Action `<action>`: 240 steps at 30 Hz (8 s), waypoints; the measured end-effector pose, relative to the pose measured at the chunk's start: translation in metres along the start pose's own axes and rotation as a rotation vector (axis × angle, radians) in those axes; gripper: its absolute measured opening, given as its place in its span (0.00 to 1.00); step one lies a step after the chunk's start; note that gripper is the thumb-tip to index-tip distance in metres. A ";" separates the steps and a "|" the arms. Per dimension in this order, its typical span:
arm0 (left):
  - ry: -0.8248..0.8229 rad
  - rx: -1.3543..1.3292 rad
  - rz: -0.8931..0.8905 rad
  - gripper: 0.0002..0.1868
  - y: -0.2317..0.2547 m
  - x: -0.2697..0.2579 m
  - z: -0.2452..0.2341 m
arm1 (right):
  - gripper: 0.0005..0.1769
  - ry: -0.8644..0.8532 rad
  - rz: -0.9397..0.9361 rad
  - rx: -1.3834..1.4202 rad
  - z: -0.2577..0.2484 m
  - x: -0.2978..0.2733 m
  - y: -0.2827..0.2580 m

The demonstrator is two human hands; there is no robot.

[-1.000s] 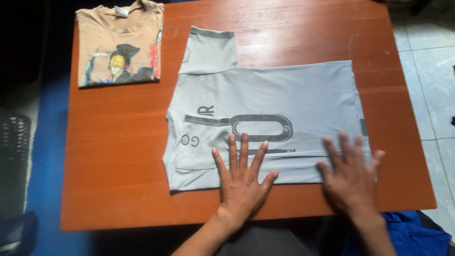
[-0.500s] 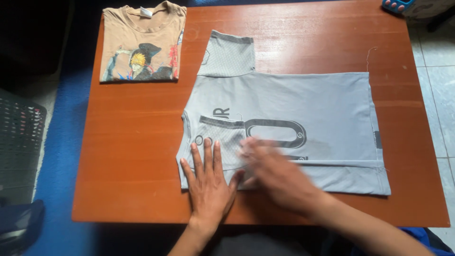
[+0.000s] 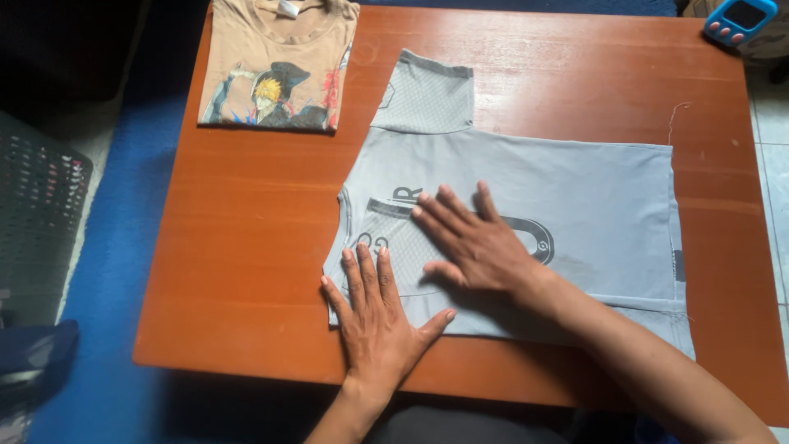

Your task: Folding a soccer jersey on a wooden table.

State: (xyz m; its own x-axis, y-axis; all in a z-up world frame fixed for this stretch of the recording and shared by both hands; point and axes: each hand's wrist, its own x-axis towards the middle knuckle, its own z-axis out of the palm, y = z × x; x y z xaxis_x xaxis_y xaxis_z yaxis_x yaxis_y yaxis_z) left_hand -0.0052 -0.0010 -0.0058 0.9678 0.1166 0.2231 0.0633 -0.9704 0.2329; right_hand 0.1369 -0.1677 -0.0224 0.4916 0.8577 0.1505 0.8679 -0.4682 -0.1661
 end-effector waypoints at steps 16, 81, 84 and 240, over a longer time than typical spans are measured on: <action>-0.122 0.042 0.043 0.55 -0.002 -0.029 -0.006 | 0.47 -0.157 -0.337 0.132 0.011 0.075 -0.003; -0.091 0.073 0.238 0.48 0.039 0.008 0.011 | 0.38 0.294 0.751 -0.167 -0.003 -0.174 -0.043; -0.100 -0.047 0.227 0.51 0.053 0.006 0.020 | 0.40 0.252 0.691 -0.067 0.001 -0.140 -0.069; -0.189 -0.735 -0.157 0.32 -0.061 0.115 -0.019 | 0.13 0.239 0.340 0.265 -0.060 0.017 0.023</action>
State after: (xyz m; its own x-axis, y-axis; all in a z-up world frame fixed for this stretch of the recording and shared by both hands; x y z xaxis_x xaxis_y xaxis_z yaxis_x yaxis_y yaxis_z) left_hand 0.0973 0.0754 0.0232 0.9902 0.1392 -0.0142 0.0890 -0.5481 0.8317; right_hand 0.1696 -0.1771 0.0349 0.7735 0.5783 0.2594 0.6226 -0.6164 -0.4822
